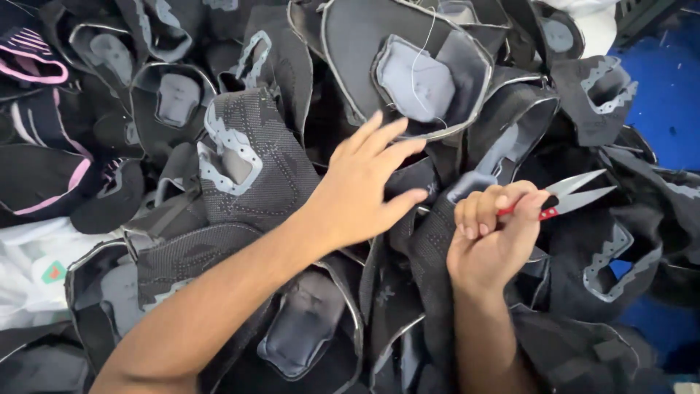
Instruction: The person trims excess threads and inspects shoe upper components using snips.
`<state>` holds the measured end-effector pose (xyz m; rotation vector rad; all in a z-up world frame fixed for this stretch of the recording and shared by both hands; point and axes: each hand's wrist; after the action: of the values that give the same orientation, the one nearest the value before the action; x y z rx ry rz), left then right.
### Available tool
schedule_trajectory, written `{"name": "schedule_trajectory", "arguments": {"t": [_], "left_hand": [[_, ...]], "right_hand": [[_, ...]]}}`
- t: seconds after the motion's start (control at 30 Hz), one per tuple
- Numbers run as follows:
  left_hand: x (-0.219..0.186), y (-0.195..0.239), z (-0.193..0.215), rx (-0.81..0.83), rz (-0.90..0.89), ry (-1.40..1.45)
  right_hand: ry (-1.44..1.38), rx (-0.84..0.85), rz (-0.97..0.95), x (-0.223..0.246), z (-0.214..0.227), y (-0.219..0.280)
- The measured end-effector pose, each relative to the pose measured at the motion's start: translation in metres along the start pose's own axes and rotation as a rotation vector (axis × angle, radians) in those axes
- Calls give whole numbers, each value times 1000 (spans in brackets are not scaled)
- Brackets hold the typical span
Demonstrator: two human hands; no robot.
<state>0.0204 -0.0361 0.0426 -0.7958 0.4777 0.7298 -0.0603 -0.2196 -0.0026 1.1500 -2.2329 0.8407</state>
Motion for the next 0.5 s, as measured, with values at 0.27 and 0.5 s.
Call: {"name": "schedule_trajectory", "arguments": {"t": [0.27,0.5], "left_hand": [[62,-38,-50,2,124,-379],[24,-6,-4,-188,-93,-91]], "right_hand": [[-56,-16,-16,-1,0,-4],[-18,-17,9,0,-2,-2]]}}
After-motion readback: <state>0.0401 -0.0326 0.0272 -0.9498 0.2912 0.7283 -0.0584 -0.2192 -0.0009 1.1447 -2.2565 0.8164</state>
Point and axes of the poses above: each hand's wrist, its own y-axis away from the middle knuckle, its own z-axis out of the back of the hand, x = y × z, and after that the axes turned 2 degrees about -x, right-handed
